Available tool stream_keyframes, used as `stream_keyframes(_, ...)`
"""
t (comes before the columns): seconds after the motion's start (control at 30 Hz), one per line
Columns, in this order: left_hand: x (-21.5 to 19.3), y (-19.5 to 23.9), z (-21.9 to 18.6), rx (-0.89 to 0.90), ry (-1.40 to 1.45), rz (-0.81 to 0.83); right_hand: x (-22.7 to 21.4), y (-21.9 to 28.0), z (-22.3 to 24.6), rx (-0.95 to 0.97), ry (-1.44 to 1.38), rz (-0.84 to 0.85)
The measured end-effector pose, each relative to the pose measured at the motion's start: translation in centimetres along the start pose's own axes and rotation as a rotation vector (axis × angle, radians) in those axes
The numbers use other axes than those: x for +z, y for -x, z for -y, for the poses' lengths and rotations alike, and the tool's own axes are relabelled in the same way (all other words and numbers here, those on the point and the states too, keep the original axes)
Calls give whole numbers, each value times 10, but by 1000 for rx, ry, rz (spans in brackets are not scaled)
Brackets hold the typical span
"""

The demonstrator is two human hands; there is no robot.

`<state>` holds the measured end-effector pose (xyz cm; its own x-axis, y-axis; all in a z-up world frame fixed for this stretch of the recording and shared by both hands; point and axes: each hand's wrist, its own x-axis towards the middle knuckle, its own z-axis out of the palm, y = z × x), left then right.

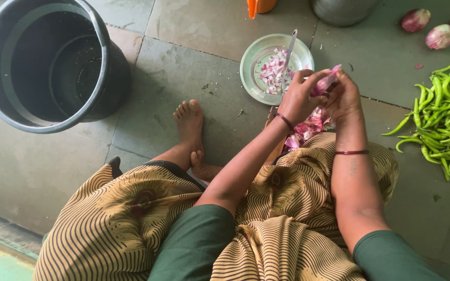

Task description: The person sits on the floor and uses a traditional vertical blade tool to chop red onions into small pieces. The chopped onions are collected in a metal bowl placed directly under the blade. The person handles multiple onions, peeling and slicing them one by one.

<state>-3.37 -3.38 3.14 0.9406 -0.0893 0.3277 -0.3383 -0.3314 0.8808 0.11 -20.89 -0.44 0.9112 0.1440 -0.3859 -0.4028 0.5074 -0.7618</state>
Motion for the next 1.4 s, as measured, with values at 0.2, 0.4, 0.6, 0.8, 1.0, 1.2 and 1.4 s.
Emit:
stream_keyframes(0.2,0,-5,19,-92,58,44,3,-3,-2,32,-27,15)
stream_keyframes(0.4,3,-6,25,-145,291,40,6,-2,0,48,-45,-17)
stream_keyframes(0.6,-3,-6,17,-156,156,90,7,0,0,27,-21,-17)
stream_keyframes(0.8,2,-5,30,-111,233,20,8,2,2,41,-20,-65)
stream_keyframes(1.0,4,-3,38,-102,159,-15,19,9,8,25,123,-51)
stream_keyframes(1.2,6,-4,49,-75,71,-14,23,16,8,-58,130,130)
stream_keyframes(1.4,21,-3,77,-412,734,66,20,13,12,11,-83,-17)
